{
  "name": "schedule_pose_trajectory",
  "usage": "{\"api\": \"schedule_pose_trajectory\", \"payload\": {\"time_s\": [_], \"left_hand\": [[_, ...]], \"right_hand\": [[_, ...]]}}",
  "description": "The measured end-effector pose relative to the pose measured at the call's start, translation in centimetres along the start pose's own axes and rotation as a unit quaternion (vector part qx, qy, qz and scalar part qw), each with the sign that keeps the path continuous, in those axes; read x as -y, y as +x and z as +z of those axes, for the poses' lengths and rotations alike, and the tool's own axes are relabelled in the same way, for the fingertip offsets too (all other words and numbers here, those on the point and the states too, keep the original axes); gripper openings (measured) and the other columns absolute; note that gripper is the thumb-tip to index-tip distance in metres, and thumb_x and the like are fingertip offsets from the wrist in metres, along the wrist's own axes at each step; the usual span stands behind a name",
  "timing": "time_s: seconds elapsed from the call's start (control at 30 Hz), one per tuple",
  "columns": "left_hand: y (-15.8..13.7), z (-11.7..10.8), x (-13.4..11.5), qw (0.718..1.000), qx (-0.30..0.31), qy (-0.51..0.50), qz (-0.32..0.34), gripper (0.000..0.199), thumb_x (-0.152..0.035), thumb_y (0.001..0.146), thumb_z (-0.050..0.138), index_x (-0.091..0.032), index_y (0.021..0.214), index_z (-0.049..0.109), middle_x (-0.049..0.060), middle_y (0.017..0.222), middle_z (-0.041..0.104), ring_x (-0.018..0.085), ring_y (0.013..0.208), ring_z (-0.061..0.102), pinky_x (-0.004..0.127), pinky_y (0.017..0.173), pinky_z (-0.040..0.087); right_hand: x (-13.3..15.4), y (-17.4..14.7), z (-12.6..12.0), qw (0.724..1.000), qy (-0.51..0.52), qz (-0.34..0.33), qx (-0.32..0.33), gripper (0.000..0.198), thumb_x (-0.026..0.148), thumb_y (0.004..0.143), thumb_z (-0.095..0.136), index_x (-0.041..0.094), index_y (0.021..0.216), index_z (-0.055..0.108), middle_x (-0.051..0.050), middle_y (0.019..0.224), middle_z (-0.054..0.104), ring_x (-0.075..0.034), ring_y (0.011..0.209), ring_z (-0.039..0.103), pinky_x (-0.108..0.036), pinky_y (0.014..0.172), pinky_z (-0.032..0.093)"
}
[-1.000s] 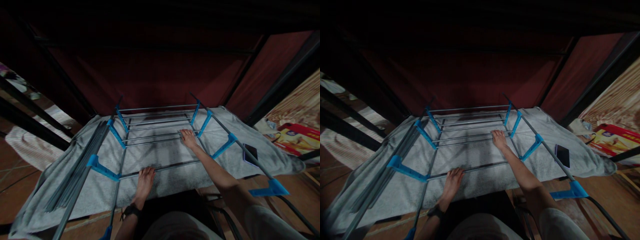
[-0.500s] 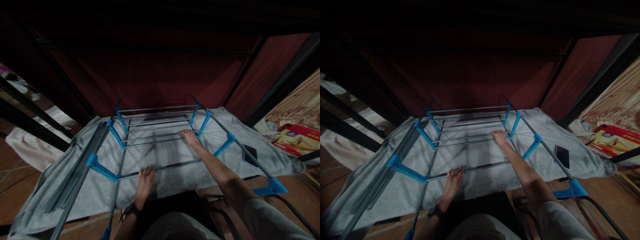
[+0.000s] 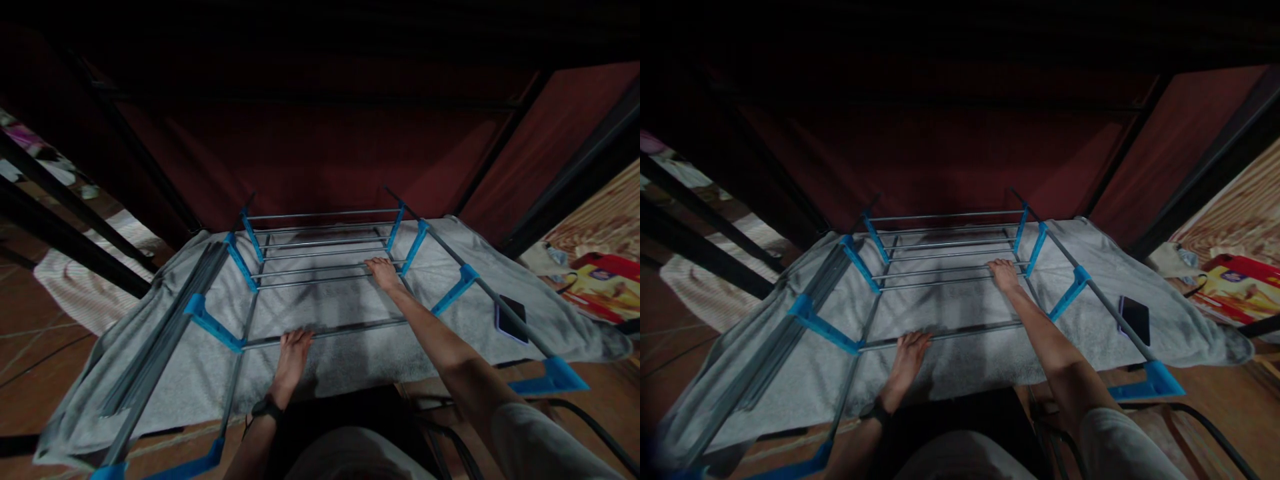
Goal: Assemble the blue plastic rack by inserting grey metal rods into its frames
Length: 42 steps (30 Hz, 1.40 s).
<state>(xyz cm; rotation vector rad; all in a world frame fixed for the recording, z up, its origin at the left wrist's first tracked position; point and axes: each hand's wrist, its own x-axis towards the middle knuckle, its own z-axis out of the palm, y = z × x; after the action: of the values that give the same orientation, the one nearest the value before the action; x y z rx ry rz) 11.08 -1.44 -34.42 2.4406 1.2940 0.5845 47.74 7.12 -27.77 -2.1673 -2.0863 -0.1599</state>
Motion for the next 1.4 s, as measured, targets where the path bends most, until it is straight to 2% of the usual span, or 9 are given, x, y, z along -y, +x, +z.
{"api": "schedule_pose_trajectory", "payload": {"time_s": [0.33, 0.77, 1.0, 1.13, 1.3, 1.4], "left_hand": [[-0.2, 0.6, 0.3, 1.0, -0.006, 0.018, 0.005, 0.034, -0.019, 0.094, 0.042, -0.025, 0.113, 0.07, 0.008, 0.106, 0.069, 0.026, 0.097, 0.061, 0.043, 0.088, 0.044], [-0.3, 0.1, -0.3, 0.999, 0.016, 0.032, 0.0, 0.033, -0.019, 0.095, 0.042, -0.022, 0.112, 0.07, 0.011, 0.106, 0.069, 0.026, 0.097, 0.061, 0.043, 0.089, 0.043], [-0.3, -0.2, -0.4, 0.998, 0.034, 0.055, 0.0, 0.033, -0.021, 0.097, 0.04, -0.021, 0.114, 0.069, 0.01, 0.111, 0.069, 0.025, 0.101, 0.06, 0.043, 0.091, 0.042], [-0.4, 0.0, -0.4, 0.997, 0.023, 0.068, 0.004, 0.032, -0.021, 0.098, 0.041, -0.022, 0.115, 0.068, 0.009, 0.109, 0.069, 0.026, 0.101, 0.06, 0.043, 0.091, 0.041], [-0.3, -0.4, -0.7, 0.997, 0.027, 0.067, 0.006, 0.03, -0.03, 0.099, 0.043, -0.022, 0.113, 0.068, 0.008, 0.11, 0.069, 0.025, 0.1, 0.06, 0.042, 0.091, 0.042], [-0.2, -0.6, -0.9, 0.997, 0.028, 0.067, 0.007, 0.029, -0.029, 0.099, 0.043, -0.022, 0.111, 0.069, 0.008, 0.108, 0.069, 0.025, 0.1, 0.061, 0.042, 0.09, 0.042]], "right_hand": [[-0.3, 0.0, 0.7, 1.0, 0.016, -0.006, -0.002, 0.036, 0.021, 0.098, 0.042, 0.024, 0.127, 0.064, -0.01, 0.116, 0.068, -0.024, 0.11, 0.057, -0.036, 0.096, 0.034], [0.0, -0.6, 1.2, 0.999, 0.021, -0.004, -0.024, 0.036, 0.025, 0.1, 0.038, 0.021, 0.126, 0.062, -0.01, 0.118, 0.067, -0.024, 0.11, 0.055, -0.035, 0.098, 0.033], [-0.1, -0.6, 1.7, 0.999, 0.029, -0.006, -0.036, 0.035, 0.021, 0.097, 0.042, 0.018, 0.126, 0.062, -0.011, 0.119, 0.066, -0.024, 0.112, 0.055, -0.036, 0.103, 0.033], [0.1, -0.9, 2.0, 0.998, 0.042, -0.007, -0.049, 0.038, 0.016, 0.093, 0.044, 0.018, 0.128, 0.06, -0.011, 0.125, 0.064, -0.024, 0.118, 0.054, -0.041, 0.111, 0.029], [0.7, -1.8, 2.6, 0.996, 0.041, 0.003, -0.075, 0.05, 0.014, 0.09, 0.045, 0.016, 0.14, 0.049, -0.011, 0.143, 0.053, -0.026, 0.134, 0.043, -0.048, 0.116, 0.023], [0.8, -2.1, 2.9, 0.996, 0.039, 0.001, -0.078, 0.054, 0.014, 0.089, 0.045, 0.016, 0.143, 0.046, -0.011, 0.145, 0.051, -0.027, 0.137, 0.04, -0.049, 0.117, 0.022]]}}
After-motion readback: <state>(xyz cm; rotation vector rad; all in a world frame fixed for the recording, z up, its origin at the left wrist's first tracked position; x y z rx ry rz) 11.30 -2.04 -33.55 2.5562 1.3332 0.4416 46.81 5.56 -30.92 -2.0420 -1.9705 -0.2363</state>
